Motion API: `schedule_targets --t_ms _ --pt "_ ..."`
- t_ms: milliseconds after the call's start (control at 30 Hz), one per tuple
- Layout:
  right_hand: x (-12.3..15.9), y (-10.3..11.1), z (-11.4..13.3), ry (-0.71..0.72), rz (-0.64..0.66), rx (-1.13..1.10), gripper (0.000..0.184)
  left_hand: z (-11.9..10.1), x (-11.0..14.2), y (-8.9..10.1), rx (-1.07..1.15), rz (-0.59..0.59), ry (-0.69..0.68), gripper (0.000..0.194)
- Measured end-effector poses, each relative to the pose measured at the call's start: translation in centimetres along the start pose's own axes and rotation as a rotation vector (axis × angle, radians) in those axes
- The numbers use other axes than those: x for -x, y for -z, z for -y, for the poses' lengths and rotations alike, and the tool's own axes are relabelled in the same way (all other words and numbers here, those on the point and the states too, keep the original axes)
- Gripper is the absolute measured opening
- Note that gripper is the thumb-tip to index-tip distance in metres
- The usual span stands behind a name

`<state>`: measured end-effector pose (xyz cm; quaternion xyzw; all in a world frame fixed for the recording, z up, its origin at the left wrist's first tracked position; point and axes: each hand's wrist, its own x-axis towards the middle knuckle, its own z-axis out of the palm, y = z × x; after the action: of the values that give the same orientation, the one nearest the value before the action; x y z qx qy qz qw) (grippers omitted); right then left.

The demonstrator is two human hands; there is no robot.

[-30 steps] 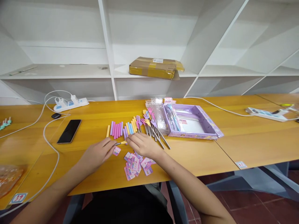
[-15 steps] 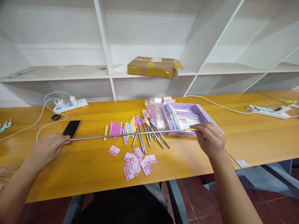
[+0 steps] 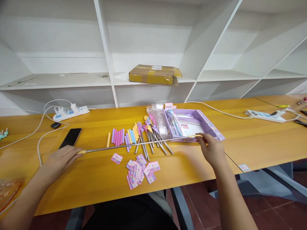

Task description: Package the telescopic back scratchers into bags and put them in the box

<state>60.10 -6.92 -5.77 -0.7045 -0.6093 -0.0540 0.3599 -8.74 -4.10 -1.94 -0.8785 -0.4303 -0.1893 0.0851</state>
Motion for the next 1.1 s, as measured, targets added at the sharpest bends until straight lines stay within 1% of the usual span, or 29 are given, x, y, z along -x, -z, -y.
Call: schedule_targets --t_ms 67,133,200,267,333,400,467,533,567,600,633,667,733,833,933,1000,1100 --pt "0.1 -0.1 -0.1 -0.056 0.053 0.005 0.027 -0.1 0.0 -0.1 -0.009 -0.007 0.0 0.023" --pt "0.0 0.0 0.3 -0.078 0.118 0.039 0.027 -0.3 0.0 -0.1 -0.007 -0.027 -0.003 0.024" --pt "-0.1 -0.1 1.3 -0.063 0.178 0.097 0.031 -0.9 -0.2 -0.3 0.002 -0.034 -0.025 0.026" --pt "-0.1 -0.8 3.1 -0.03 0.225 0.16 0.033 -2.2 -0.6 -0.9 0.009 -0.02 -0.067 0.027" --pt "0.3 -2.3 6.1 0.014 0.246 0.211 0.031 -4.1 -1.2 -2.0 0.006 -0.005 -0.094 0.029" --pt "1.5 -4.5 10.1 0.091 0.237 0.224 0.025 -6.7 -2.2 -3.4 0.006 -0.004 -0.082 0.029" --pt "3.3 -6.8 14.8 0.24 0.201 0.168 0.019 -9.4 -3.3 -4.7 0.07 0.02 -0.092 0.029" --pt "5.4 -8.5 19.2 0.446 0.163 0.041 0.02 -11.5 -4.2 -5.7 0.149 0.032 -0.091 0.032" --pt "6.4 -9.0 21.1 0.488 0.151 0.006 0.022 -12.2 -4.6 -6.0 0.177 0.035 -0.077 0.032" --pt "7.1 -9.2 22.5 0.458 0.126 -0.003 0.024 -12.6 -4.8 -6.2 0.193 0.042 -0.058 0.032" --pt "7.6 -9.1 23.6 0.467 0.131 -0.017 0.025 -12.8 -4.9 -6.2 0.201 0.054 -0.047 0.032" --pt "7.8 -8.9 24.2 0.479 0.147 -0.021 0.027 -12.9 -4.9 -6.2 0.199 0.07 -0.039 0.032" --pt "7.6 -8.1 24.3 0.536 0.194 -0.03 0.03 -12.6 -4.8 -5.7 0.186 0.113 -0.047 0.033" --pt "6.7 -7.1 23.3 0.62 0.273 -0.045 0.032 -12.5 -4.6 -4.8 0.191 0.171 -0.065 0.037" --pt "6.2 -7.0 22.7 0.686 0.34 -0.071 0.032 -12.7 -4.7 -4.3 0.238 0.221 -0.049 0.039" --pt "6.2 -7.2 22.6 0.718 0.352 -0.087 0.032 -12.8 -4.9 -4.3 0.246 0.226 -0.03 0.04" --pt "6.3 -7.5 22.5 0.727 0.348 -0.097 0.033 -12.5 -4.9 -4.5 0.228 0.192 -0.033 0.042"
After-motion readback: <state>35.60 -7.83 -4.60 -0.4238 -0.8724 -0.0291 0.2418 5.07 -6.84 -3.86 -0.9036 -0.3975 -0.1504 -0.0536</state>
